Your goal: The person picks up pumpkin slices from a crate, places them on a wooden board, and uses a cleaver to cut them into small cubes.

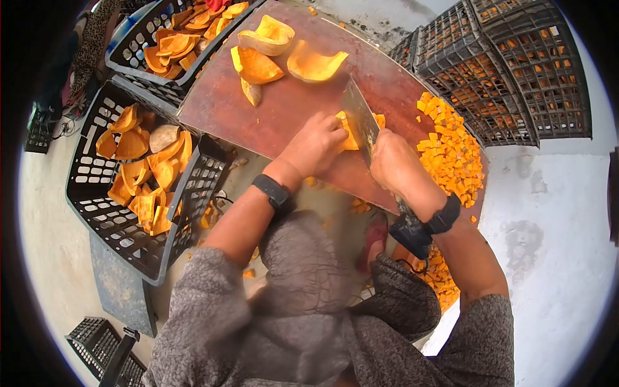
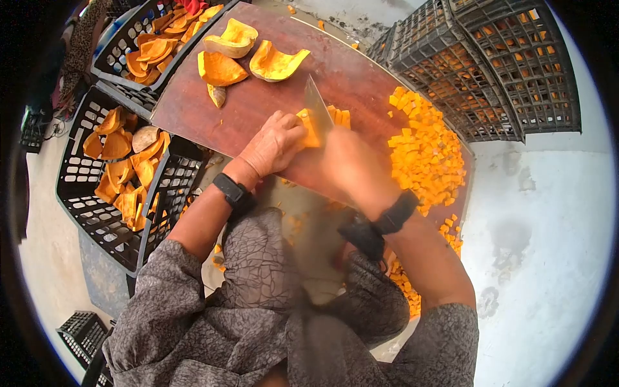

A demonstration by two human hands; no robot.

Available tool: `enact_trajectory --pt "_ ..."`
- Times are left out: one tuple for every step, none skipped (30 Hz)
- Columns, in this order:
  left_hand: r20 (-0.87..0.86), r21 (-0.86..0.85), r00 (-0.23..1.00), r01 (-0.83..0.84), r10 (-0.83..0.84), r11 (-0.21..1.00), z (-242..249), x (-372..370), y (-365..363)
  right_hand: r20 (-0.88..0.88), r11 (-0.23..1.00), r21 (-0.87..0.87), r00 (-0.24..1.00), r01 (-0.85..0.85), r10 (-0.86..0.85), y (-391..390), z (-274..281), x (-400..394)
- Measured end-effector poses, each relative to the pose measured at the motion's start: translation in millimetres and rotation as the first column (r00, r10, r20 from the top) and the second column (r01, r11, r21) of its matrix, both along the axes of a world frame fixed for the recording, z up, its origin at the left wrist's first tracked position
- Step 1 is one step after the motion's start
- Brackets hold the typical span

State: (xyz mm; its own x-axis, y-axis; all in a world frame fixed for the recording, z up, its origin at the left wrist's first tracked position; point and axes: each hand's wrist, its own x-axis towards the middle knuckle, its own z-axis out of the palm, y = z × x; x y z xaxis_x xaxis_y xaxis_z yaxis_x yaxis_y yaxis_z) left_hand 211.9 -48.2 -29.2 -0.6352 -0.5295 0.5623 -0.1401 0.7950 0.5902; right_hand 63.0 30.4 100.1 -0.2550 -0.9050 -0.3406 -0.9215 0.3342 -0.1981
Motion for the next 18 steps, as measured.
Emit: enact_trajectory --pt "-0.012 0.002 1.0 0.005 -0.005 1.0 0 -1 0 -0.073 0.999 -0.035 0.997 -0.015 0.013 0 -13 -3" --pt "-0.014 0.002 1.0 0.008 -0.008 1.0 0 -1 0 -0.148 0.997 -0.069 0.989 -0.033 0.022 1 -22 -7" --pt "-0.003 0.001 1.0 -0.003 0.003 1.0 0 -1 0 -0.15 0.997 -0.069 0.988 -0.032 0.021 0 -19 -5" --pt "0.009 0.0 1.0 -0.015 0.015 1.0 1 -1 1 -0.165 0.999 -0.027 0.986 -0.025 0.021 -1 -17 -2" --pt "0.01 0.003 1.0 -0.014 0.014 1.0 0 -1 2 -0.18 1.0 0.018 0.984 -0.016 0.019 -1 -14 1" --pt "0.01 0.009 1.0 -0.024 0.024 1.0 0 -1 3 -0.179 1.0 0.019 0.984 -0.013 0.016 -1 -10 4" --pt "0.01 0.015 0.999 -0.035 0.035 0.999 0 -2 2 -0.156 1.0 0.029 0.988 0.012 -0.007 -1 -5 7" --pt "0.012 0.017 0.999 -0.032 0.031 0.999 -1 -2 0 -0.131 0.999 0.04 0.991 0.036 -0.031 -2 -1 11" --pt "0.024 0.002 0.999 -0.03 0.03 1.0 -3 -3 1 -0.125 0.998 0.05 0.991 0.048 -0.042 -1 1 17" --pt "0.028 -0.02 0.999 -0.03 0.031 0.999 -1 -5 1 -0.089 0.996 0.018 0.993 0.082 -0.08 -3 6 24" --pt "0.025 -0.026 0.999 -0.021 0.022 0.999 0 -6 1 -0.055 0.993 -0.019 0.992 0.117 -0.118 -5 9 27" --pt "0.026 -0.024 0.999 -0.024 0.024 0.999 0 -7 0 -0.058 0.992 -0.025 0.991 0.122 -0.123 -7 1 22" --pt "0.027 -0.021 0.999 -0.031 0.032 0.999 1 -6 0 -0.058 0.993 -0.059 0.993 0.101 -0.105 -9 -13 17" --pt "0.025 -0.026 0.999 -0.03 0.031 0.999 1 -6 0 -0.058 0.992 -0.093 0.995 0.082 -0.087 -9 -25 11" --pt "0.027 -0.015 0.999 -0.039 0.039 0.999 1 -5 1 -0.06 0.992 -0.097 0.994 0.085 -0.091 -7 -21 12" --pt "0.029 -0.003 0.998 -0.048 0.048 0.999 1 -5 2 -0.043 0.99 -0.11 0.995 0.084 -0.089 -4 -17 13" --pt "0.027 -0.006 0.999 -0.047 0.047 0.999 1 -5 2 -0.026 0.989 -0.123 0.996 0.078 -0.082 -3 -13 14" --pt "0.029 0.0 0.999 -0.039 0.039 0.999 0 -5 0 -0.027 0.989 -0.127 0.996 0.076 -0.08 -1 0 20"
